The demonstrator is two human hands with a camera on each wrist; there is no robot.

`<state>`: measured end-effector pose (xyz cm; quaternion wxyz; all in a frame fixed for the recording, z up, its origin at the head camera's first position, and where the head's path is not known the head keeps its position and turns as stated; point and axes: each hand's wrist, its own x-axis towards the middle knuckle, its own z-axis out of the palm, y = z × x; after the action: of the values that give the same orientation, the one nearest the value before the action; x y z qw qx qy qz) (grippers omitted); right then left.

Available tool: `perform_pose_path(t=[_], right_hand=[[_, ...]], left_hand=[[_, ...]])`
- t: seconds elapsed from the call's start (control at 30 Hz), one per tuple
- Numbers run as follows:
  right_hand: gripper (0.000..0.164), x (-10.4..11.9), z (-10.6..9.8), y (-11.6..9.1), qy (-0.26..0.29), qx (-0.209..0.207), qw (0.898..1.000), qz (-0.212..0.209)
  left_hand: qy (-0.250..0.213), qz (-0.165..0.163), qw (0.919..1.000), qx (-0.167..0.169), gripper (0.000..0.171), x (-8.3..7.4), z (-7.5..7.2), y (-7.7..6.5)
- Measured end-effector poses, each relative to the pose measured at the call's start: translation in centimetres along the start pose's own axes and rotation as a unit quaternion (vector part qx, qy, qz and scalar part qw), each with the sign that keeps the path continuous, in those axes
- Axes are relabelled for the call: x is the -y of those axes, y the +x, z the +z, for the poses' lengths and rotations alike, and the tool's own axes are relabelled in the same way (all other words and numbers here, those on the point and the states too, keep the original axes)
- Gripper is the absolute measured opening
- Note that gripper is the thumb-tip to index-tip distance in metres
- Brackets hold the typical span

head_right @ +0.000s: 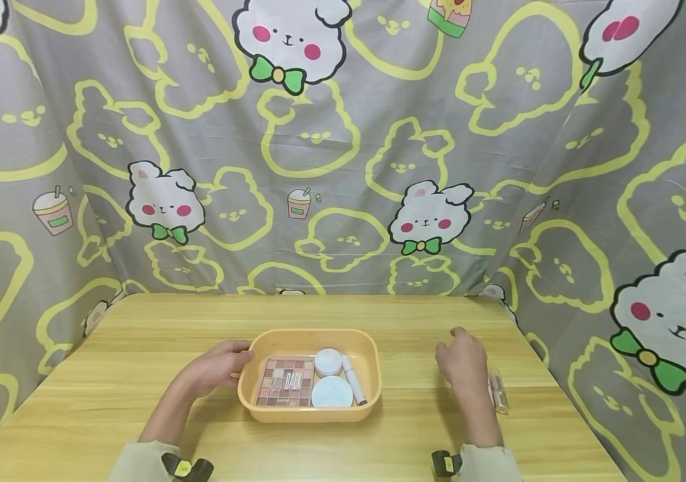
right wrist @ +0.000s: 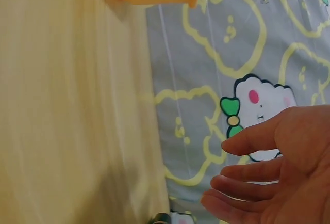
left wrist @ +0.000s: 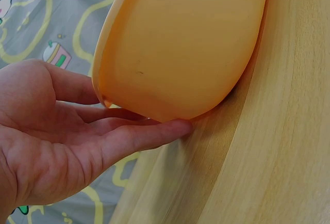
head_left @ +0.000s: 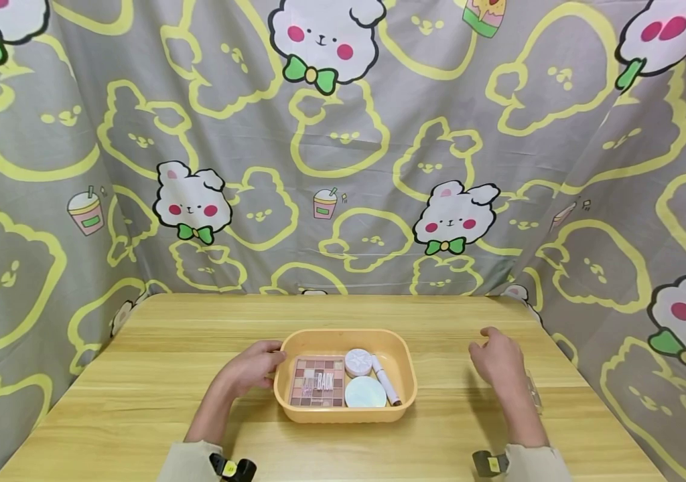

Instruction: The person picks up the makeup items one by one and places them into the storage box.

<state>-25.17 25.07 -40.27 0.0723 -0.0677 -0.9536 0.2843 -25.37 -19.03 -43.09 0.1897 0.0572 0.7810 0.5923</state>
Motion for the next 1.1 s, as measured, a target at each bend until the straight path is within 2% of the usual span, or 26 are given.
perform_pose_path(t=[0.23, 0.47, 0.8, 1.1], right_hand=[[0.053, -1.2, 0.7, 0.4, -0.014, -0.017, 1.000, 0.008], [0.055, -2.0, 1.1, 0.7, -0.031, -0.003, 0.999, 0.018], [0.057, -2.8, 1.3, 0.8, -0.069, 0.014, 0.997, 0.009], [0.057, -3.0, 1.2, 0.6, -0.079, 0.035, 0.996, 0.033]], left_hand=[[0.004, 0.001, 1.0000, -0.001, 0.047, 0.0, -0.1, 0.1], [0.002, -0.002, 1.0000, -0.006, 0.047, 0.0, 0.0, 0.1], [0.004, -0.001, 1.0000, -0.006, 0.047, 0.1, 0.0, 0.0], [0.000, 0.000, 1.0000, -0.006, 0.047, 0.0, 0.0, 0.0]])
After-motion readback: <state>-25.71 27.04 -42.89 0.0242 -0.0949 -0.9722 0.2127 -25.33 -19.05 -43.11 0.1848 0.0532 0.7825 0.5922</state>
